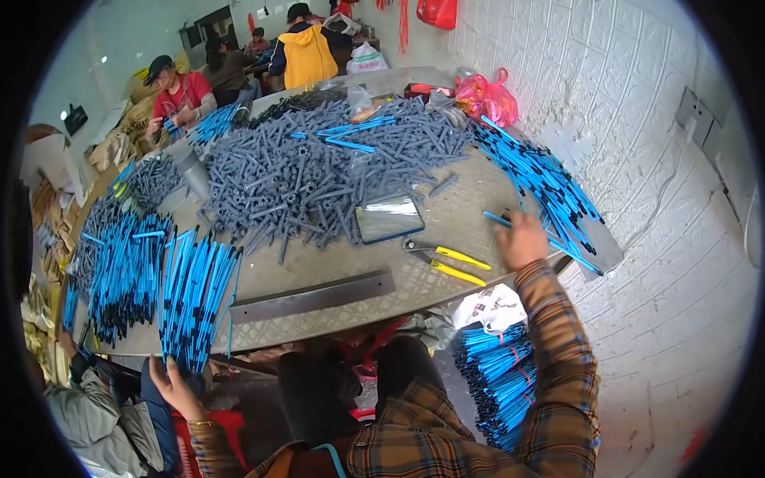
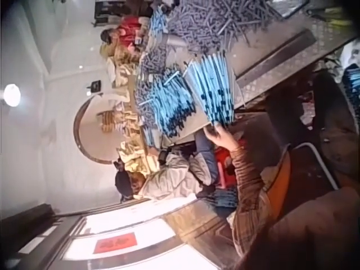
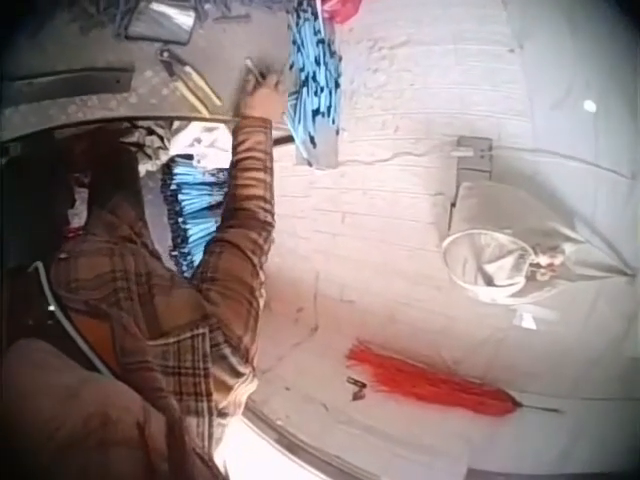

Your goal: The person assembles blue plastic rods into a black comb-like base by hand, then trims the excess plastic scraps from the rods with pliers.

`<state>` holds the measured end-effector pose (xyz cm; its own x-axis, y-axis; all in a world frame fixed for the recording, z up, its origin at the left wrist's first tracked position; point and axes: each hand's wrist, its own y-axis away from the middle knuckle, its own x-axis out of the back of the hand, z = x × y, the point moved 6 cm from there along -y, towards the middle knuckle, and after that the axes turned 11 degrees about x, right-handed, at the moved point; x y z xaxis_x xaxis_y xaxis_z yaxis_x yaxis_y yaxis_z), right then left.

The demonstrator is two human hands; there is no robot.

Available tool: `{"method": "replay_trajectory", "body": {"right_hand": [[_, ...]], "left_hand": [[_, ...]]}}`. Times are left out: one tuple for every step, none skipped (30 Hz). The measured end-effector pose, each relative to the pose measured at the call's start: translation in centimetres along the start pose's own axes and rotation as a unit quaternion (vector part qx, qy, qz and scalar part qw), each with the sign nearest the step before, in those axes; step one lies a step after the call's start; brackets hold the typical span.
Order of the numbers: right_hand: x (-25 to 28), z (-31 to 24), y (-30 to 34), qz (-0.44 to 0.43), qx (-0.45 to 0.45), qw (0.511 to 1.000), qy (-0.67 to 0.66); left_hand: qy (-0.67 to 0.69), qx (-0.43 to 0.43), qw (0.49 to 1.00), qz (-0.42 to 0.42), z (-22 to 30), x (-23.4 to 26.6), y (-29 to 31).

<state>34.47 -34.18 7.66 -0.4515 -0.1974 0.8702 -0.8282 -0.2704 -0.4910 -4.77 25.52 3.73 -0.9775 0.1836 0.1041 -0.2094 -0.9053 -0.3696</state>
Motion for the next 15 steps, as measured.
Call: {"method": "replay_trajectory", "body": {"right_hand": [[0.3,2.0,-0.2,-0.024,-0.071,0.995,0.072],[0.2,3.5,-0.4,-0.020,-0.079,0.994,0.074],[-0.8,5.2,-0.5,-0.055,-0.093,0.989,0.096],[-1.7,6.4,-0.6,-0.091,-0.105,0.984,0.113],[-2.5,7.7,-0.3,-0.127,-0.119,0.976,0.131],[-2.3,7.8,-0.2,-0.125,-0.124,0.976,0.130],[-2.2,7.5,-0.1,-0.125,-0.098,0.980,0.123],[-2.0,7.3,0.1,-0.124,-0.072,0.983,0.117],[-1.9,7.1,0.0,-0.123,-0.046,0.985,0.111],[-2.0,7.6,-0.2,-0.120,-0.051,0.985,0.113],[-2.4,7.3,-0.1,-0.103,-0.017,0.990,0.090],[-2.9,6.9,-0.2,-0.085,0.019,0.994,0.066],[-3.2,6.3,-0.4,-0.066,0.059,0.995,0.040],[-3.6,5.2,-0.8,-0.066,0.068,0.995,0.033],[-3.8,4.0,-0.9,-0.046,0.084,0.994,0.050]], "left_hand": [[0.001,-0.030,0.999,0.024,1.5,0.2,0.4],[0.007,-0.035,0.999,0.018,2.8,0.0,0.7],[0.003,-0.060,0.997,0.052,4.4,0.4,1.4],[-0.003,-0.086,0.992,0.089,5.8,0.9,2.1],[0.003,-0.090,0.992,0.083,6.5,0.6,2.5],[0.001,-0.101,0.994,0.050,7.2,0.0,2.9],[-0.001,-0.111,0.994,0.016,7.8,-0.8,3.3],[-0.001,-0.121,0.992,-0.019,8.2,-2.0,3.9],[0.004,-0.124,0.992,-0.023,8.3,-2.9,4.5],[0.024,-0.101,0.993,-0.057,7.8,-4.5,5.0],[0.040,-0.076,0.992,-0.093,7.3,-5.6,5.6],[0.055,-0.050,0.989,-0.127,6.8,-6.6,6.2],[0.054,-0.051,0.989,-0.127,6.6,-7.2,6.8],[0.065,-0.032,0.988,-0.140,6.3,-7.3,7.0],[0.074,-0.013,0.986,-0.146,6.2,-7.2,7.4]]}}
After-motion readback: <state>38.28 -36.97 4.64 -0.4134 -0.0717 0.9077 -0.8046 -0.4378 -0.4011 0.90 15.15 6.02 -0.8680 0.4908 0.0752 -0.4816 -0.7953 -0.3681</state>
